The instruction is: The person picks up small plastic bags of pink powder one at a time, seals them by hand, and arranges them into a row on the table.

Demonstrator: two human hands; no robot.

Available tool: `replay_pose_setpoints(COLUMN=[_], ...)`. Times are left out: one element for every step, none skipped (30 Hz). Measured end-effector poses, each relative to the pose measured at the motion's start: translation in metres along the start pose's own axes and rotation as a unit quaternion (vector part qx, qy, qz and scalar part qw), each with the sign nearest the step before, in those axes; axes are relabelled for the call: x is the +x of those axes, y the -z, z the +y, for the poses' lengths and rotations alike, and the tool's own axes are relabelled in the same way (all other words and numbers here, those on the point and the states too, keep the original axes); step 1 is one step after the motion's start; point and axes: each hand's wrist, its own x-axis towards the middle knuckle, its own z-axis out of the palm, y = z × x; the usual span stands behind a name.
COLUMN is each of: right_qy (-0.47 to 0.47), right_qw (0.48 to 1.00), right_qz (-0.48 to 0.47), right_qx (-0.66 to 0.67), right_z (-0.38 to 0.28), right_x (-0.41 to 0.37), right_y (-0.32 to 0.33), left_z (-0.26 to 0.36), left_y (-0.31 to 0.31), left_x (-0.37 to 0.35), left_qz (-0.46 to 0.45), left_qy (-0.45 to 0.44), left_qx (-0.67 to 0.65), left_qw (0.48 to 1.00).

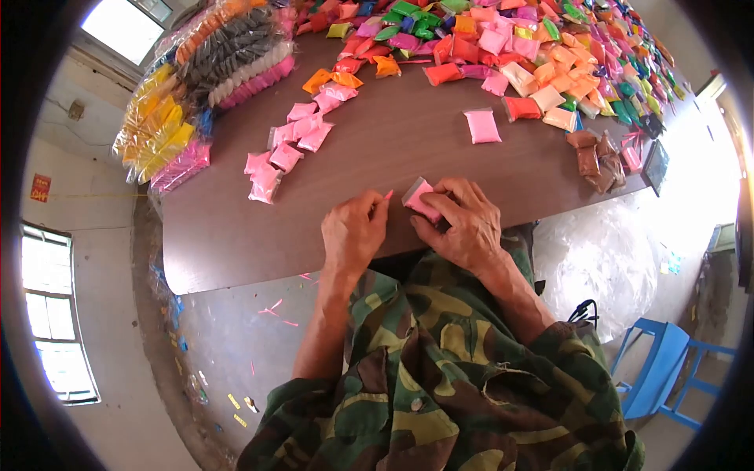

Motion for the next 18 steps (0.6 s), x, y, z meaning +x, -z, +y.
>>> replay_pose_setpoints(right_qy=[-0.001,-0.003,-0.001,0.0,0.003,0.003,0.004,0.005,0.007,0.011,0.014,0.02,0.026,0.031,0.029,0.028,0.027,0.024], right_qw=[1.0,1.0,1.0,1.0,1.0,1.0,1.0,1.0,1.0,1.0,0.999,0.999,0.999,0.998,0.998,0.998,0.998,0.999], right_qz=[-0.001,-0.001,0.005,0.01,0.016,0.017,0.017,0.018,0.022,0.025,0.028,0.036,0.044,0.053,0.051,0.049,0.048,0.043], right_qx=[0.001,0.002,0.003,0.003,0.003,0.003,0.004,0.004,0.005,0.007,0.008,0.007,0.006,0.005,0.01,0.015,0.018,0.015], right_z=[-0.001,-0.001,-0.001,0.0,0.0,0.0,-0.001,-0.001,-0.001,0.0,0.0,0.001,0.002,0.002,0.002,0.002,0.002,0.002], right_x=[0.0,0.001,0.001,0.0,0.0,0.0,0.0,0.001,0.001,0.002,0.003,0.003,0.002,0.002,0.002,0.001,0.001,0.002], right_y=[0.0,-0.001,-0.002,-0.002,-0.002,-0.002,-0.001,0.0,0.0,0.0,-0.001,-0.002,-0.003,-0.004,-0.004,-0.003,-0.002,-0.001], left_z=[0.003,0.007,0.009,0.008,0.006,0.005,0.004,0.001,0.0,0.001,0.004,0.005,0.005,0.007,0.008,0.005,0.001,0.0], left_y=[0.002,0.006,0.007,0.003,-0.002,-0.005,-0.003,0.0,0.001,0.002,0.006,0.007,0.005,0.0,-0.003,-0.004,-0.004,-0.003], left_x=[0.0,0.0,-0.001,-0.004,-0.006,-0.006,-0.004,0.001,0.003,0.004,0.005,0.005,0.002,-0.001,-0.003,-0.001,0.002,0.005], left_qz=[-0.005,-0.01,-0.017,-0.008,0.003,0.014,0.013,0.012,0.011,0.006,0.002,-0.005,0.004,0.013,0.023,0.027,0.031,0.034], left_qy=[0.005,0.009,0.013,-0.011,-0.037,-0.062,-0.047,-0.033,-0.017,-0.013,-0.009,-0.005,-0.032,-0.059,-0.086,-0.076,-0.065,-0.054], left_qx=[-0.027,-0.054,-0.08,-0.054,-0.03,-0.006,0.004,0.013,0.023,0.005,-0.012,-0.028,-0.031,-0.036,-0.041,-0.018,0.005,0.027], left_qw=[1.0,0.998,0.997,0.998,0.999,0.998,0.999,0.999,1.0,1.0,1.0,1.0,0.999,0.998,0.995,0.997,0.997,0.998])
